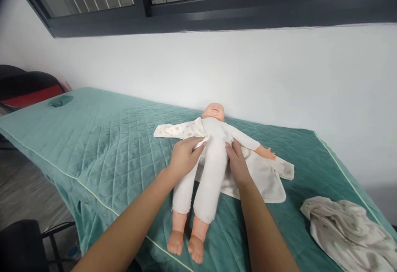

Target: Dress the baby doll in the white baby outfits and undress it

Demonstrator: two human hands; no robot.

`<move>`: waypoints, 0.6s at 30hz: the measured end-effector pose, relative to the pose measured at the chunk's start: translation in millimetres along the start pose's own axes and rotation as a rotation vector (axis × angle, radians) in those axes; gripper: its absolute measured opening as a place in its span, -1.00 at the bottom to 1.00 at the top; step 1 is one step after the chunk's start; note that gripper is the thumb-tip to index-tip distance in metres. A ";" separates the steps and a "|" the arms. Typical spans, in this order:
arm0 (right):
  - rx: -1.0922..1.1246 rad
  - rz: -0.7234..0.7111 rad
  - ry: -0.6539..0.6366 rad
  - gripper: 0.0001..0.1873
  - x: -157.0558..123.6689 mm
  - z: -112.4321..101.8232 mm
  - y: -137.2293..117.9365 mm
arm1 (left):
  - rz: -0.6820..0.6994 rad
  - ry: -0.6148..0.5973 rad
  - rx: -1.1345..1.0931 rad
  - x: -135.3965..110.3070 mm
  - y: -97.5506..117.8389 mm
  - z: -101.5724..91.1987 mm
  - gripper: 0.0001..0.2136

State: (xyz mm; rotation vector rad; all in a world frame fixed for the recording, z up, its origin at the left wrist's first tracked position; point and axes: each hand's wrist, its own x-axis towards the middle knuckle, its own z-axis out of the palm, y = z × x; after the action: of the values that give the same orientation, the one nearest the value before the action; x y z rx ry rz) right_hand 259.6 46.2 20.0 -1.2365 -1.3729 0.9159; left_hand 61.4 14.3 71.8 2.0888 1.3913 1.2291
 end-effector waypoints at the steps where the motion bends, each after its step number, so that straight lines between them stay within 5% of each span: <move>1: 0.021 0.016 0.008 -0.38 -0.1 0.4 -1.1 | 0.023 -0.033 0.046 1.8 4.4 2.1 -0.69; 8: -0.036 0.051 0.080 -0.43 -1.3 2.3 -9.3 | 0.080 -0.167 0.135 -8.0 18.1 5.0 -0.68; 14: -0.062 0.029 0.108 -0.39 -1.9 1.7 -9.4 | -0.018 0.152 0.104 21.6 -8.1 -1.7 -0.74; 18: -0.045 0.023 0.110 -0.44 -0.7 2.1 -7.3 | -0.040 -0.095 0.160 61.6 -22.7 6.2 -0.71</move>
State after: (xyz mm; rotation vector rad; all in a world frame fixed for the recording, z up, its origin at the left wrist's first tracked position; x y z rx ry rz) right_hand 256.1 44.4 26.5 -1.3193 -1.3007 0.8246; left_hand 62.2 79.5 81.8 2.1821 1.5252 1.0194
